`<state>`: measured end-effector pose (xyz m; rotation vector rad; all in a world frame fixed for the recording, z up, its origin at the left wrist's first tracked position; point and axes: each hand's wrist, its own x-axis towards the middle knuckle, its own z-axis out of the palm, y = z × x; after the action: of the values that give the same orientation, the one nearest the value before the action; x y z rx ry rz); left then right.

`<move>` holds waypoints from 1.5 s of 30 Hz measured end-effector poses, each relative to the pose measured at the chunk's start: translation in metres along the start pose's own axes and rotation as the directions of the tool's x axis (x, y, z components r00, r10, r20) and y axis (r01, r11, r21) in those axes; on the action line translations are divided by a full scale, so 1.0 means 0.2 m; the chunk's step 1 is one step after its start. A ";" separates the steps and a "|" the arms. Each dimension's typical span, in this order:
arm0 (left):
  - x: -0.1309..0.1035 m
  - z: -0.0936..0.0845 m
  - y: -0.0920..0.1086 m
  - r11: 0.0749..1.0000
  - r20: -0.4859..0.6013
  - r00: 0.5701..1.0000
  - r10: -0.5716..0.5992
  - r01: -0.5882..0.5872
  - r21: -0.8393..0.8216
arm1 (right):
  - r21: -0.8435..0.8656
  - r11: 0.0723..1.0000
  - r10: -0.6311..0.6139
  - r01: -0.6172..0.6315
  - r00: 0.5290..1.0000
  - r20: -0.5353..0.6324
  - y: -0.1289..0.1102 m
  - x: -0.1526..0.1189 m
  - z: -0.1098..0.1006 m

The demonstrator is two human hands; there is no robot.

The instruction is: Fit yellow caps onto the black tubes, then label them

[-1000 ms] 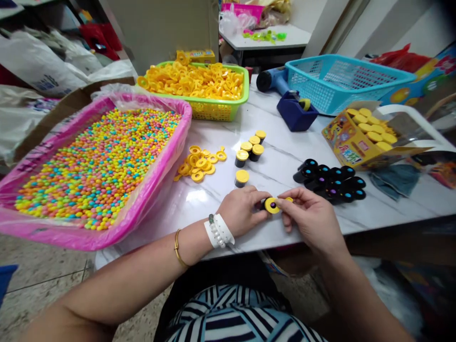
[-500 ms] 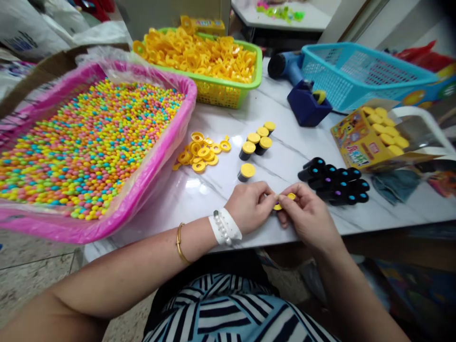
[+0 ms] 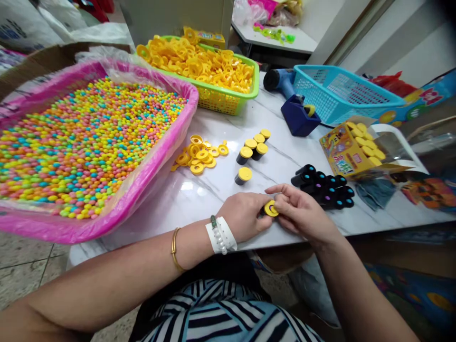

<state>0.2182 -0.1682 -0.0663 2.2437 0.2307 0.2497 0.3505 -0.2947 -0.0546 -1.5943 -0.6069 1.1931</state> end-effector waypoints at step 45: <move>-0.04 -0.29 -0.07 0.652 -0.254 0.921 -0.296 0.389 0.650 | -0.781 0.580 -0.499 0.229 0.858 -0.119 0.09 0.03 0.25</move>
<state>0.1947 -0.1184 -0.0410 2.8578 0.9559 0.0976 0.3041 -0.2745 -0.0727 -2.1395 -1.2515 0.3014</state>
